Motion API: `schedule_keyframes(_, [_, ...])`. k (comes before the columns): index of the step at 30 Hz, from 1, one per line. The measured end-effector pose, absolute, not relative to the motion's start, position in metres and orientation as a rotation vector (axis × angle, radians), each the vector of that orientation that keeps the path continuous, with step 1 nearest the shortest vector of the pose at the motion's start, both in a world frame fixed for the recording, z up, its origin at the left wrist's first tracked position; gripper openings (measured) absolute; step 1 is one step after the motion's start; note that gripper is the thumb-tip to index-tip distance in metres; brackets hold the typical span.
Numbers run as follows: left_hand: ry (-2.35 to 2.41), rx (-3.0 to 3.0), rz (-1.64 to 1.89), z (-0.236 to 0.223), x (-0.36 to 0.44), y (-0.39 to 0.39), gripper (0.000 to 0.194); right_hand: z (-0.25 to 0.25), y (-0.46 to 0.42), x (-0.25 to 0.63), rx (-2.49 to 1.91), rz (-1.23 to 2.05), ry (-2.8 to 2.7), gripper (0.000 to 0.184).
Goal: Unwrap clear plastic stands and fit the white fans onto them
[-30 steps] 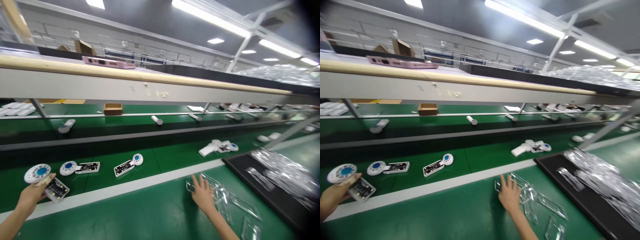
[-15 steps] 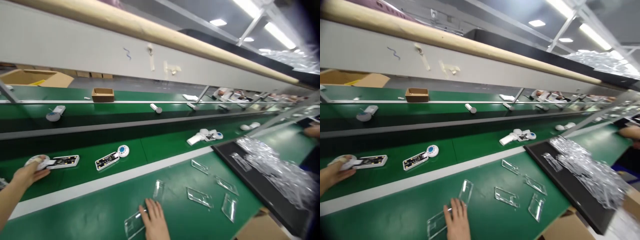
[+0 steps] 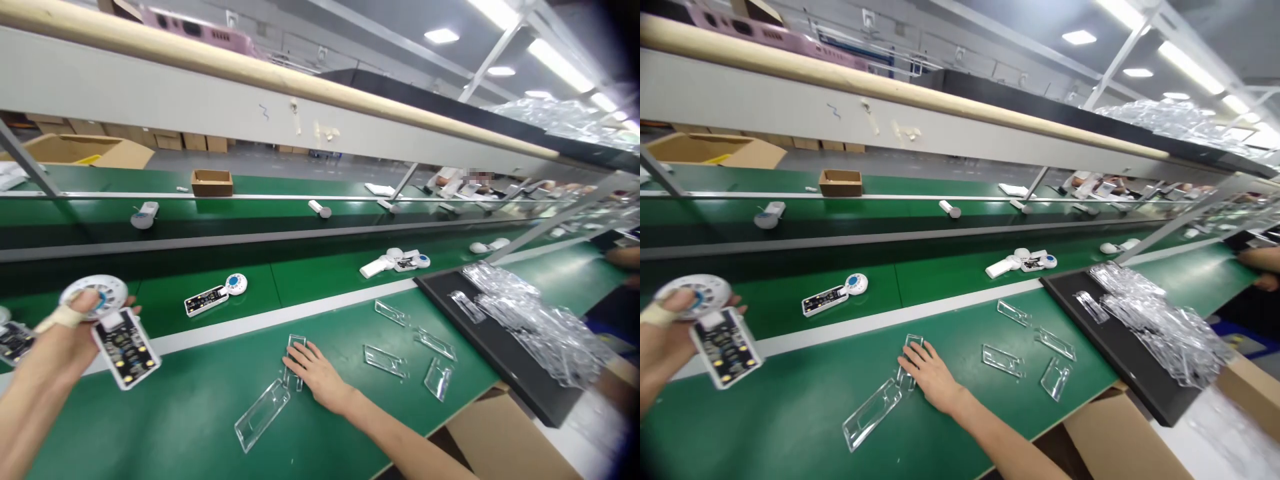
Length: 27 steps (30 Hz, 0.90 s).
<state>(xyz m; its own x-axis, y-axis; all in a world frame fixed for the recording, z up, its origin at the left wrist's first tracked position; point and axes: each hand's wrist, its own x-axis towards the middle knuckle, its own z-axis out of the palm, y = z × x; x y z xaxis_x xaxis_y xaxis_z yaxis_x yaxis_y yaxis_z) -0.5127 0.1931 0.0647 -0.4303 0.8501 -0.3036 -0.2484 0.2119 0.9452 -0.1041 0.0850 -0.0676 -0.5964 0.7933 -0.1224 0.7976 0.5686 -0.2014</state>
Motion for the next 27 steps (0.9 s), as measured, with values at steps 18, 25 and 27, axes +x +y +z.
schedule_keyframes(18, [1.085, 0.506, 1.295, 0.055, -0.345, 0.118, 0.053, 0.041, 0.070, -0.234, 2.323, -0.964, 2.587, 0.057])
schedule_keyframes(25, [1.098, 0.497, 1.400, 0.065, -0.341, 0.115, 0.058, 0.008, 0.071, -0.238, 2.345, -0.530, 2.743, 0.069])
schedule_keyframes(27, [1.036, 0.482, 1.411, 0.063, -0.343, 0.116, 0.059, 0.005, 0.071, -0.233, 2.299, -0.665, 2.744, 0.072])
